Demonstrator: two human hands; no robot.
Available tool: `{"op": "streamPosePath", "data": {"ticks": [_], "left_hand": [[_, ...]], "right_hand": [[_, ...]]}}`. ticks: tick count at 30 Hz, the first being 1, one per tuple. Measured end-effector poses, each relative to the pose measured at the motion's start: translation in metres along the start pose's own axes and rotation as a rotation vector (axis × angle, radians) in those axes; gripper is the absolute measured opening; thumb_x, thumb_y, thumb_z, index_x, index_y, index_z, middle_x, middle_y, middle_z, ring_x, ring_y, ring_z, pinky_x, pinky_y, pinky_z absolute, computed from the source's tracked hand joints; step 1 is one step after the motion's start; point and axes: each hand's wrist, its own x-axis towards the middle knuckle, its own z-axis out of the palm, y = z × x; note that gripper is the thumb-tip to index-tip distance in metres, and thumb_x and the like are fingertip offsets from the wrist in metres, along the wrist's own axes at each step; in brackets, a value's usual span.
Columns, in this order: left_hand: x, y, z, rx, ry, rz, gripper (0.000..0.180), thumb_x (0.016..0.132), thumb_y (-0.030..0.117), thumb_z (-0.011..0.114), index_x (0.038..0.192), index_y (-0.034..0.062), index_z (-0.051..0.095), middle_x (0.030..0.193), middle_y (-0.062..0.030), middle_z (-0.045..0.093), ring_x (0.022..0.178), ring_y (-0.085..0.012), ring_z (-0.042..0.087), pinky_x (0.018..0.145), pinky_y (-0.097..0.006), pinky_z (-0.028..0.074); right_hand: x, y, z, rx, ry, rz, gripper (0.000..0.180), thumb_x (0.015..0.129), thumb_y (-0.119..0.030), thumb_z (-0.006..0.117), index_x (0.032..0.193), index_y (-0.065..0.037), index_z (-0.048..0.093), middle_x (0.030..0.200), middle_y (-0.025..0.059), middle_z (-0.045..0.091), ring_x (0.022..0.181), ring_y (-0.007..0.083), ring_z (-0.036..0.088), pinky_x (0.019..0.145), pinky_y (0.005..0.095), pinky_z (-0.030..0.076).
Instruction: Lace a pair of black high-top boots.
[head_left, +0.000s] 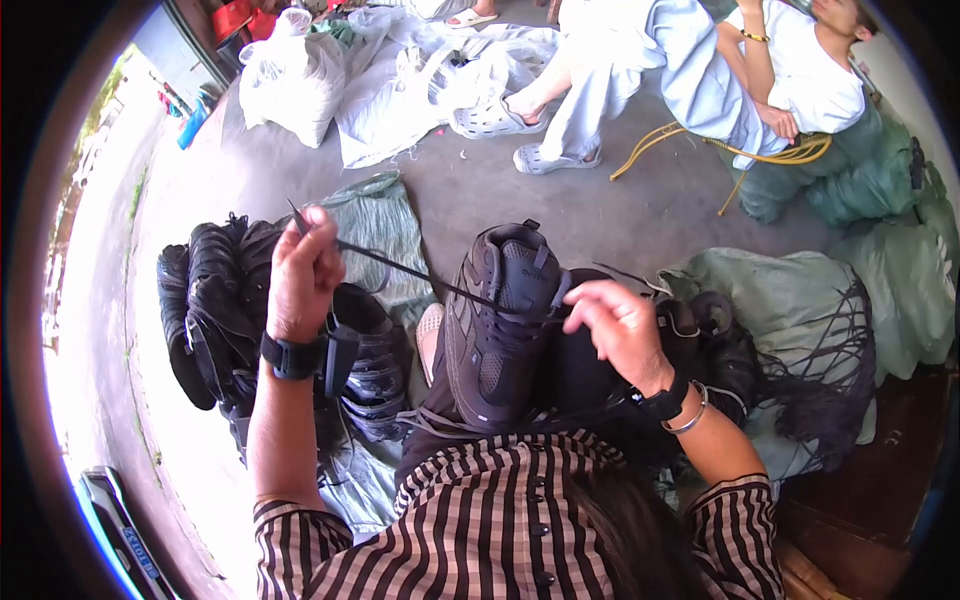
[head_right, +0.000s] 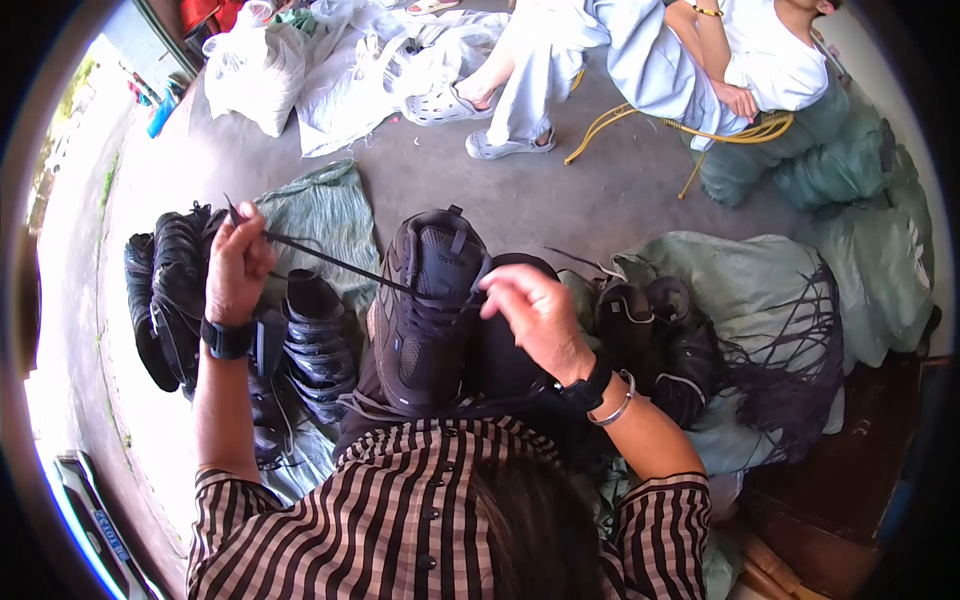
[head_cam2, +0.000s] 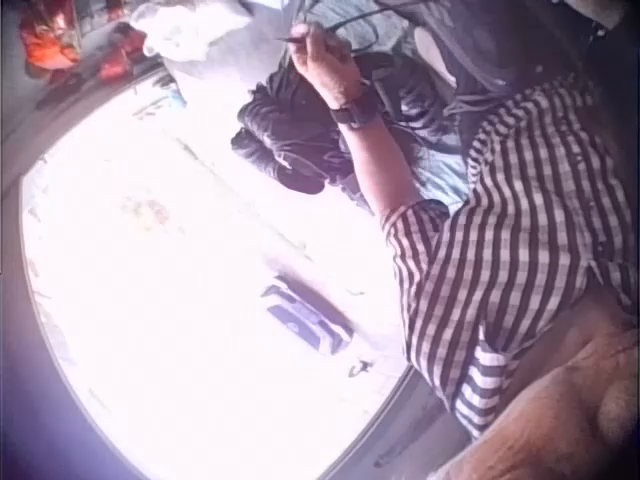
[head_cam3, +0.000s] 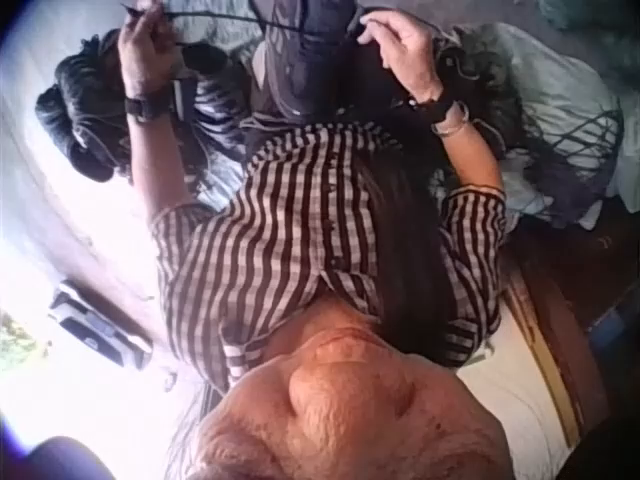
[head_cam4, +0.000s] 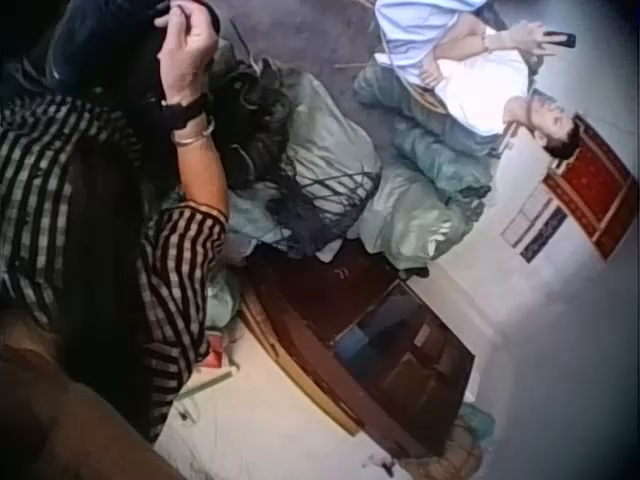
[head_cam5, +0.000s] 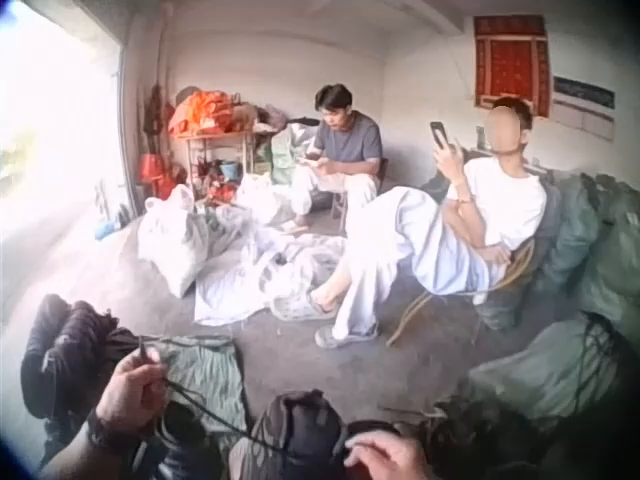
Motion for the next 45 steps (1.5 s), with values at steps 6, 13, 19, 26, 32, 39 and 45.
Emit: {"op": "streamPosePath", "data": {"ticks": [6,13,19,26,32,39,45], "left_hand": [[-0.012,-0.007,-0.009,0.056,-0.072,-0.069,0.010,0.088,0.005,0.054,0.096,0.0104,0.052,0.058,0.0085,0.035,0.045,-0.0023,0.028,0.043,-0.019,0.024],[-0.012,-0.061,-0.055,0.395,-0.005,-0.252,0.007,0.091,0.017,0.055,0.095,0.0116,0.053,0.062,0.0069,0.041,0.046,-0.0019,0.032,0.040,-0.019,0.027],[-0.011,-0.100,-0.052,0.733,-0.031,-0.121,0.028,0.095,0.025,0.048,0.083,0.0041,0.061,0.070,0.0012,0.056,0.059,-0.0051,0.046,0.054,-0.021,0.037],[-0.049,-0.092,0.055,0.499,-0.244,0.180,0.020,0.096,0.020,0.050,0.096,0.0034,0.062,0.070,0.0029,0.056,0.064,-0.0040,0.049,0.061,-0.019,0.040],[-0.054,-0.085,0.053,0.386,-0.381,-0.209,0.021,0.095,0.022,0.054,0.090,0.0034,0.060,0.075,0.0025,0.058,0.062,-0.0043,0.045,0.061,-0.019,0.038],[-0.055,-0.088,0.045,0.450,-0.434,-0.222,0.023,0.093,0.023,0.058,0.083,0.0030,0.062,0.078,0.0055,0.058,0.070,-0.0034,0.044,0.066,-0.019,0.036],[-0.053,-0.088,0.050,0.387,-0.459,-0.212,0.021,0.092,0.022,0.059,0.081,0.0041,0.063,0.075,0.0067,0.055,0.070,-0.0023,0.043,0.065,-0.019,0.035]], "right_hand": [[-0.012,0.012,-0.004,-0.404,-0.147,-0.142,0.013,0.090,-0.012,0.055,0.086,0.000,0.059,0.064,0.0093,0.060,0.059,0.0158,0.060,0.058,0.0316,0.047],[-0.037,0.032,-0.041,0.114,-0.197,0.383,0.019,0.089,-0.017,0.058,0.085,0.000,0.065,0.066,0.0018,0.060,0.049,0.0048,0.049,0.045,0.0200,0.034],[-0.044,0.088,-0.096,-0.328,0.273,0.237,0.021,0.089,-0.018,0.055,0.093,-0.001,0.067,0.070,0.0042,0.064,0.050,0.0080,0.053,0.046,0.0220,0.041],[-0.012,0.019,-0.029,-0.057,0.068,-0.075,0.027,0.089,0.001,0.048,0.116,0.000,0.055,0.072,0.0044,0.060,0.062,0.0094,0.058,0.061,0.0224,0.049],[-0.009,0.018,-0.002,-0.099,-0.084,0.093,0.005,0.087,-0.003,0.057,0.083,0.001,0.057,0.068,0.0039,0.061,0.058,0.0081,0.058,0.051,0.0215,0.047],[0.001,0.037,0.010,-0.210,0.053,-0.122,0.007,0.084,-0.006,0.060,0.081,-0.001,0.057,0.062,0.0099,0.061,0.056,0.0198,0.062,0.054,0.0305,0.047],[0.001,0.031,0.014,-0.576,0.140,-0.287,0.010,0.081,-0.011,0.062,0.078,-0.003,0.056,0.064,0.0124,0.061,0.062,0.0290,0.062,0.054,0.0357,0.047]]}}
